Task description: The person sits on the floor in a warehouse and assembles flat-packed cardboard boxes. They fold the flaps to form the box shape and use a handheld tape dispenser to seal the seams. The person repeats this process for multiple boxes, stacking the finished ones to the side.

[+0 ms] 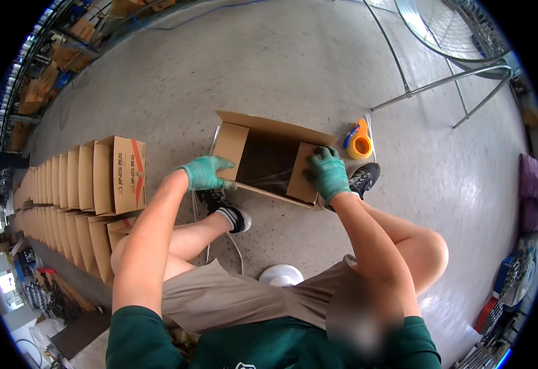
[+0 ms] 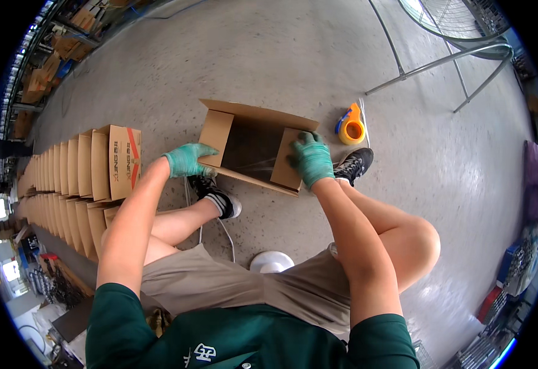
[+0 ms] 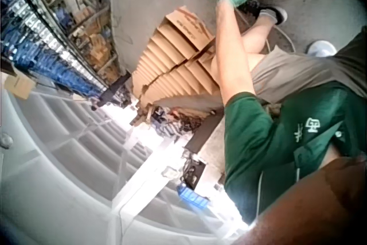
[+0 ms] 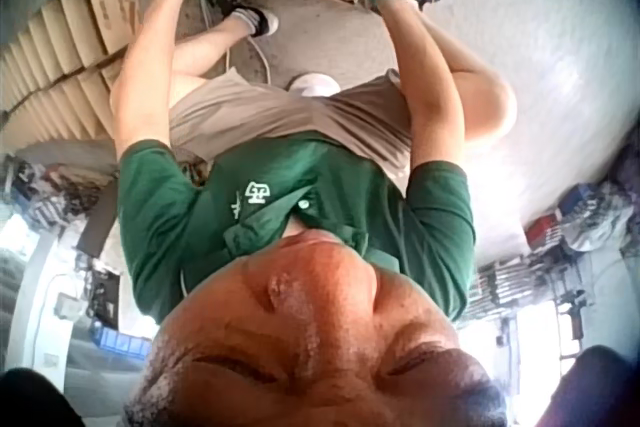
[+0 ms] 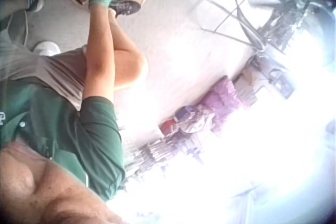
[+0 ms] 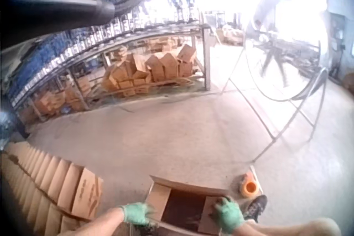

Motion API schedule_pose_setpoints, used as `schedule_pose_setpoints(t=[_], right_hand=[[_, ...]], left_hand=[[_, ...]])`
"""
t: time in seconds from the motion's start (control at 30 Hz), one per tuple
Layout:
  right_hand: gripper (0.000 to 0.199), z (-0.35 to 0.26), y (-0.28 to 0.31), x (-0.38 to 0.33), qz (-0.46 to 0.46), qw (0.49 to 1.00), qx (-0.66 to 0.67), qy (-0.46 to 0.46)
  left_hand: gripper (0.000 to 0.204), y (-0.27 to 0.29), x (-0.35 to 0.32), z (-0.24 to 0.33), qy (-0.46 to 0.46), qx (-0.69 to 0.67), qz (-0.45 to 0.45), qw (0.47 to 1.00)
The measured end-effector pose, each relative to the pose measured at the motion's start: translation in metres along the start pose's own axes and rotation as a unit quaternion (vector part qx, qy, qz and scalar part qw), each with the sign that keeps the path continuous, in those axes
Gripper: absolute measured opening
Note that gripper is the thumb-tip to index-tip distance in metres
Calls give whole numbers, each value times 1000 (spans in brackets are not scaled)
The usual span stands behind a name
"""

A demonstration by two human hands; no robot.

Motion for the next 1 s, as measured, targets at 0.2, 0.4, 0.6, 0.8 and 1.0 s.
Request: schedule_pose_setpoints(t=[0.2,0.4,0.6,0.8,1.0], right_hand=[[31,76,-33,-17,86,805,491,-322],[45,51,-4,4,99,721,537,-428],[44,35,-36,-33,3,883,384,-270],[63,14,-47,-9,-10,882,410,-232],[75,50,-65,9,67,891,393,-219]], left_hand=[[59,19,32,0,198,-16,79,977],[114,-24,34,-29,233,-139,362,892],[135,-30,31,-49,152,-336,319,873],[59,-51,25,-72,83,-183,430,880],[53,-64,42,-92,81,-325,415,846]])
Point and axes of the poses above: each hand's wrist, its own x-axis towards the middle knuckle, its own y-axis out of the back of the hand, z = x × y, the point moved 7 cm from there along x, towards the middle knuckle, and after that the axes turned 3 degrees about y, right-handed, at the moved point
